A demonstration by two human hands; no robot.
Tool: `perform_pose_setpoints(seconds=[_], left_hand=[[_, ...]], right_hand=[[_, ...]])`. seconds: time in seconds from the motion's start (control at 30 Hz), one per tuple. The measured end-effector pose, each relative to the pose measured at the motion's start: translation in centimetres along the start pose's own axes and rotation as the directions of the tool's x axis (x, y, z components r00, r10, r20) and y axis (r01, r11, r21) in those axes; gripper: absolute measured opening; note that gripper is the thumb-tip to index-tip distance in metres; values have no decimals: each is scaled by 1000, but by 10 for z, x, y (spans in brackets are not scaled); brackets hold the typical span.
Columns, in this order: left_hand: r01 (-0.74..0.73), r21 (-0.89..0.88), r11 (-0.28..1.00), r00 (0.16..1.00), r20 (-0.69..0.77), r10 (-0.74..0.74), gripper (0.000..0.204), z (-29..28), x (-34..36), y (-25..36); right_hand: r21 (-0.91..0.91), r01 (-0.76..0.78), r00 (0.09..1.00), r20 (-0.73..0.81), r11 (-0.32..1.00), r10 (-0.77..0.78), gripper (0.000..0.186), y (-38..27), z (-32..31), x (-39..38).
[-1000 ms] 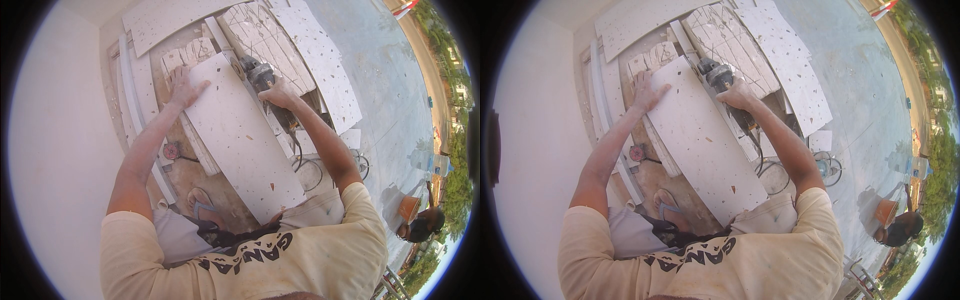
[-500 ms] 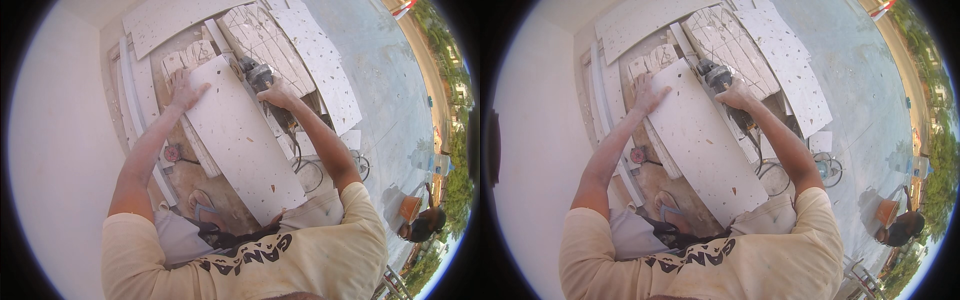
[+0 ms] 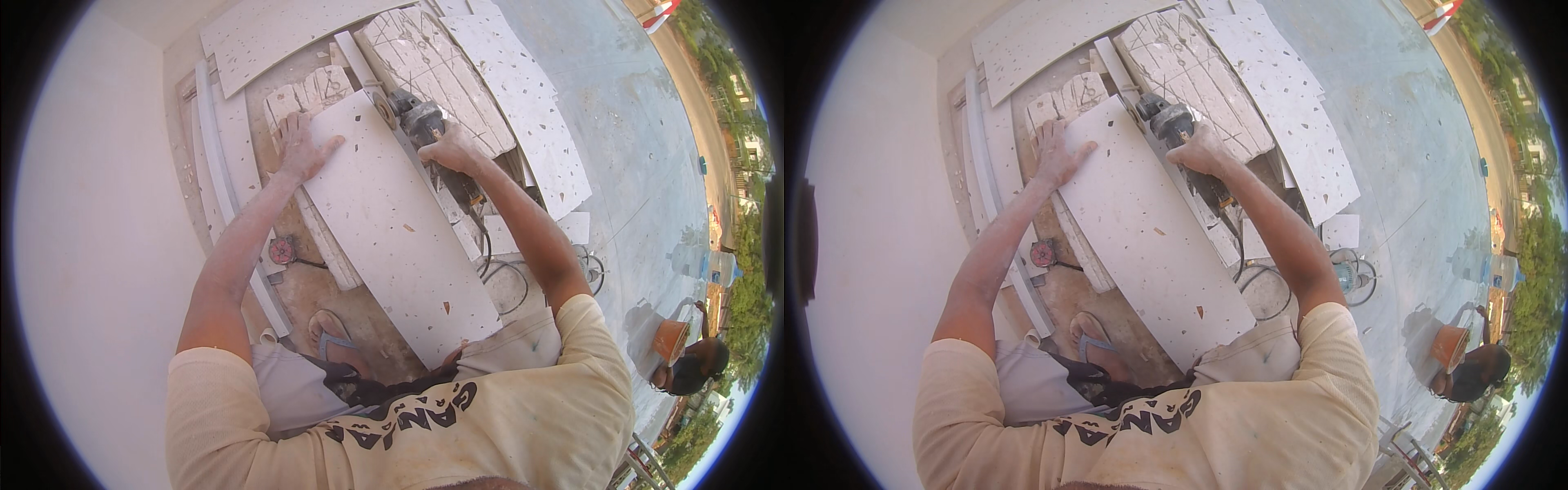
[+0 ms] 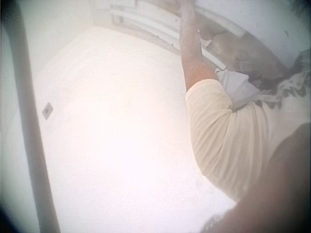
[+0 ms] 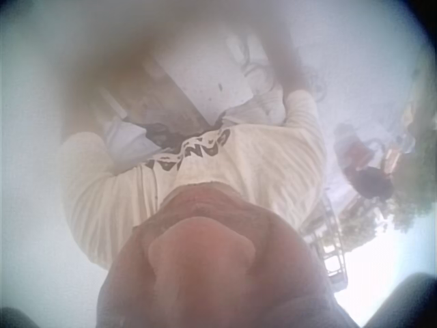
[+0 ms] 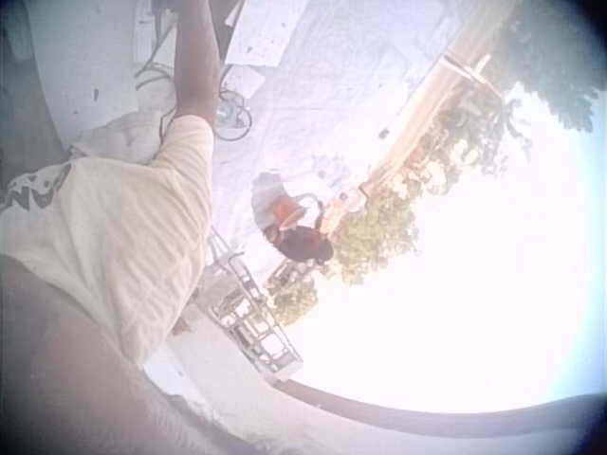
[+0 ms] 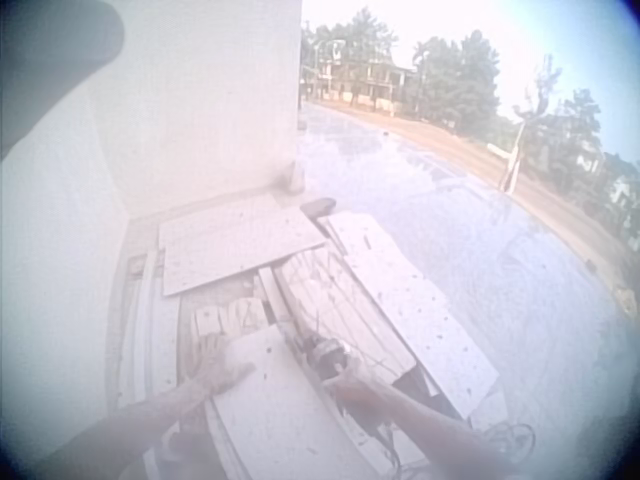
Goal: The person measures and marks a white ceramic tile with a metal ruler and pencil. They then use an angle grinder to cut the tile along the marked line, creating a straight edge. The person repeats this process on another tile.
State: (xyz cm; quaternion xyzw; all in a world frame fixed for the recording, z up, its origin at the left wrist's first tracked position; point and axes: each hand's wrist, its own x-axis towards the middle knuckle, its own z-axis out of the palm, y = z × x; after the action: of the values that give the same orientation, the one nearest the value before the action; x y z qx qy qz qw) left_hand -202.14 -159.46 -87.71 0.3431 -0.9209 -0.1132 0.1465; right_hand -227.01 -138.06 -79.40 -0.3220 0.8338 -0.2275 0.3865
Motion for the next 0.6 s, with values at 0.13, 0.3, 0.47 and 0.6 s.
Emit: perform_pose_setpoints(seconds=[0.13,0.3,0.47,0.6], left_hand=[[-16,4,1000,1000,-17,16,77,1,-1,1],[28,-10,1000,997,78,-27,86,0,1,-2],[3,-42,999,1000,30,-1,81,0,1,0],[-3,-53,999,999,34,4,81,-2,1,1]], right_hand=[[-6,13,1000,-13,1000,-13,63,-2,-1,0],[-18,10,1000,-22,1000,-10,57,-9,-1,0],[14,42,999,-30,999,-42,61,-8,-1,2],[-6,24,999,-27,1000,-24,63,-4,0,7]])
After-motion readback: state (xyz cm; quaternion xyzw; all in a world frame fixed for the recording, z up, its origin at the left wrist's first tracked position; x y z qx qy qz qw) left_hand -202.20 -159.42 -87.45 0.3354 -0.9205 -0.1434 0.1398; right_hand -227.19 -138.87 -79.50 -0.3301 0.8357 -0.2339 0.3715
